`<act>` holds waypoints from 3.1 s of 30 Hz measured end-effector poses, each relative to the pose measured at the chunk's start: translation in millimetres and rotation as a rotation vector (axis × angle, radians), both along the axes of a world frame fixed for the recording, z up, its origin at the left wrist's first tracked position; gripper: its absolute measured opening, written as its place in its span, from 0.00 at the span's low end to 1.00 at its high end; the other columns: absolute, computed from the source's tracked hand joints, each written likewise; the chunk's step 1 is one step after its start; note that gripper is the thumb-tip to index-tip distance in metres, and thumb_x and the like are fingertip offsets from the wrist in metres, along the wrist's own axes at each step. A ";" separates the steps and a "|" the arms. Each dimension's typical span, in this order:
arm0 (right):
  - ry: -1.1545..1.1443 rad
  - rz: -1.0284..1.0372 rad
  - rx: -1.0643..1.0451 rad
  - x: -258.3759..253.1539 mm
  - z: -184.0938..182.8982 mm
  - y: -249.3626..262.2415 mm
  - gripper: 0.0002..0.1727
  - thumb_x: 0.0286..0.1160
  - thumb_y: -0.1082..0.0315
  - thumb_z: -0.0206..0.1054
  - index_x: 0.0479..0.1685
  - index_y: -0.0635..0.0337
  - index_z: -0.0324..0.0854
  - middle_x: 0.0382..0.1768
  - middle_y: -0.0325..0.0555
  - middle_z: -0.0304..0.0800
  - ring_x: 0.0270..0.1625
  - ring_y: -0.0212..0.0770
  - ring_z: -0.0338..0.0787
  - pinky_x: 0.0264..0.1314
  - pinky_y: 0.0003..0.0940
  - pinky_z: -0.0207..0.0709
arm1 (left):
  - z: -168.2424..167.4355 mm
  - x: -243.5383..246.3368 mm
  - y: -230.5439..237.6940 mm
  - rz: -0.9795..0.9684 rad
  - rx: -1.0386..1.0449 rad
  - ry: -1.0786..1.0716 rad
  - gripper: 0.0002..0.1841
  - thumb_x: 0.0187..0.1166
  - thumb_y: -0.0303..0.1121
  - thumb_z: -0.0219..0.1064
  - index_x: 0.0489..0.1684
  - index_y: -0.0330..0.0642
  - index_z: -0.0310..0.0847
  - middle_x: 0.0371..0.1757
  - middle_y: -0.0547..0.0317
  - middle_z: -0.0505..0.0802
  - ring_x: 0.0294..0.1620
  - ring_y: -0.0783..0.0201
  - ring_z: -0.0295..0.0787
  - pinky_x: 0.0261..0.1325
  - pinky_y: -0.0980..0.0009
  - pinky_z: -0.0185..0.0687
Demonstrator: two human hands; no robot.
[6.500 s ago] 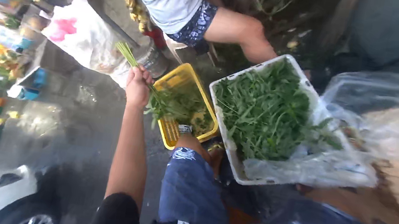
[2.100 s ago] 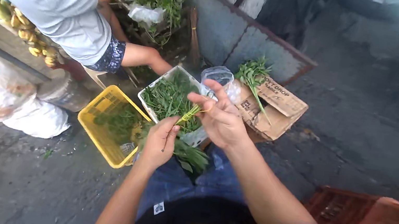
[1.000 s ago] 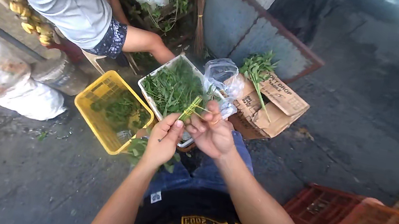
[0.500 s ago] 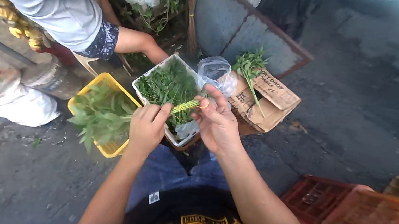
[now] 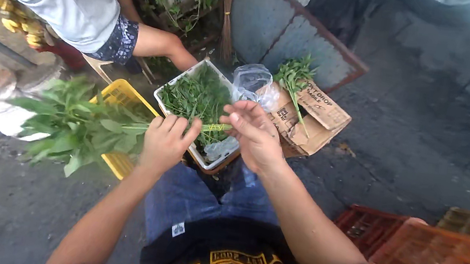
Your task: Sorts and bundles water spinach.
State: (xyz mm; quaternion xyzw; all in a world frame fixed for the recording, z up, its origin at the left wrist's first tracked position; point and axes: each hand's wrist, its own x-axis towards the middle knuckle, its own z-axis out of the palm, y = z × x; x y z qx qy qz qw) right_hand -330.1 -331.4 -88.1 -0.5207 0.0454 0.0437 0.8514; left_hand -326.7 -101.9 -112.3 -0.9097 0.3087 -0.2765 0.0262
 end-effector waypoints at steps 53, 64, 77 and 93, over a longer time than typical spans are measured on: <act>-0.343 0.061 -0.309 32.0 -33.0 -33.4 0.09 0.81 0.64 0.69 0.47 0.61 0.90 0.32 0.42 0.91 0.25 0.31 0.83 0.28 0.26 0.80 | -26.3 15.0 -96.3 -0.283 -1.354 1.265 0.13 0.93 0.37 0.52 0.53 0.44 0.83 0.23 0.64 0.77 0.19 0.70 0.69 0.23 0.73 0.67; -0.271 -0.074 -0.055 23.1 -32.5 -20.5 0.10 0.85 0.67 0.65 0.52 0.63 0.88 0.46 0.54 0.96 0.43 0.40 0.95 0.45 0.33 0.89 | -25.9 9.7 -97.9 -0.217 -1.343 1.241 0.13 0.92 0.35 0.54 0.52 0.42 0.85 0.23 0.63 0.78 0.18 0.70 0.69 0.21 0.73 0.66; -0.275 -0.077 -0.101 20.3 -37.9 -21.1 0.12 0.81 0.72 0.67 0.59 0.63 0.85 0.50 0.54 0.96 0.46 0.42 0.96 0.50 0.37 0.90 | -23.5 11.7 -101.1 -0.198 -1.369 1.262 0.13 0.93 0.37 0.53 0.51 0.44 0.84 0.22 0.62 0.77 0.18 0.68 0.69 0.21 0.72 0.68; -0.241 -0.021 -0.180 11.8 -49.4 -31.5 0.22 0.73 0.76 0.73 0.68 0.62 0.80 0.48 0.53 0.95 0.45 0.44 0.95 0.53 0.41 0.91 | -23.8 6.8 -98.8 -0.129 -1.396 1.301 0.13 0.93 0.37 0.52 0.54 0.40 0.82 0.25 0.62 0.81 0.21 0.68 0.75 0.25 0.71 0.76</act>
